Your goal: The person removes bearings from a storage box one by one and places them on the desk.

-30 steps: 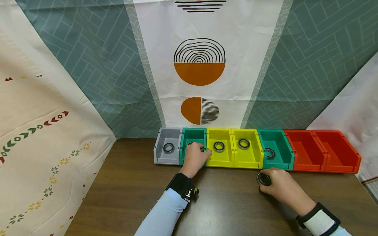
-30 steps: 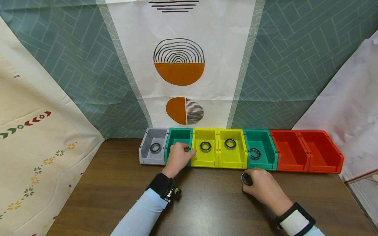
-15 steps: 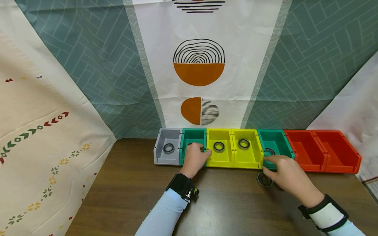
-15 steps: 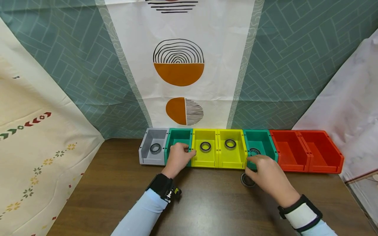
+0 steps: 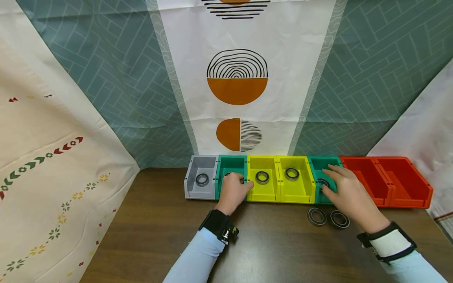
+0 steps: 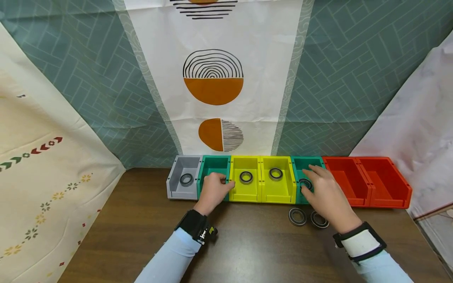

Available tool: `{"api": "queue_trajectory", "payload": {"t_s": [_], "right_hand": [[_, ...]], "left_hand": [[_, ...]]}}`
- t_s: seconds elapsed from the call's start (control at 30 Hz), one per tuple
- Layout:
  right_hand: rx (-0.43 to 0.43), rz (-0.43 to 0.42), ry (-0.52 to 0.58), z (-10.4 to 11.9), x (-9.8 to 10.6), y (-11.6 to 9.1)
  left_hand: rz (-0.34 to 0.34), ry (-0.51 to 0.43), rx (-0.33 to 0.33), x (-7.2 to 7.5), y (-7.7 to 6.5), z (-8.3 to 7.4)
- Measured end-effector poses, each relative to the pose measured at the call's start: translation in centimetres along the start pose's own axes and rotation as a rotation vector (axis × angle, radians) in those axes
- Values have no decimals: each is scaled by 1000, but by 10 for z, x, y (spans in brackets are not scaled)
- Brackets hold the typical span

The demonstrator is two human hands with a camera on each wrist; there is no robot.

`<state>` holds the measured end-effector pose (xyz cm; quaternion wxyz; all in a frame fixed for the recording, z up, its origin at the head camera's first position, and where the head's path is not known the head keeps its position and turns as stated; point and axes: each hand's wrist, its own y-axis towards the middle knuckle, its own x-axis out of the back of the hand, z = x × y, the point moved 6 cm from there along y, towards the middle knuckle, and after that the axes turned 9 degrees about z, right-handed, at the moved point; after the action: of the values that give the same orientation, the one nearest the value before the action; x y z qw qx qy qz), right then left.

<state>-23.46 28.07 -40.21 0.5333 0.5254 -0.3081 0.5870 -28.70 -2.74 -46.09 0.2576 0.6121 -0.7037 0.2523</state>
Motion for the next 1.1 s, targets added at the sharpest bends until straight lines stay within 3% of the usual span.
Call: {"api": "queue_trajectory", "payload": {"t_s": [0.4, 1.1], "right_hand": [[-99, 184, 12, -19, -18, 10], [-129, 355, 19, -26, -42, 28]], "left_hand": [[-2, 11, -6, -1, -1, 1], [1, 10, 0, 0, -1, 0]]}}
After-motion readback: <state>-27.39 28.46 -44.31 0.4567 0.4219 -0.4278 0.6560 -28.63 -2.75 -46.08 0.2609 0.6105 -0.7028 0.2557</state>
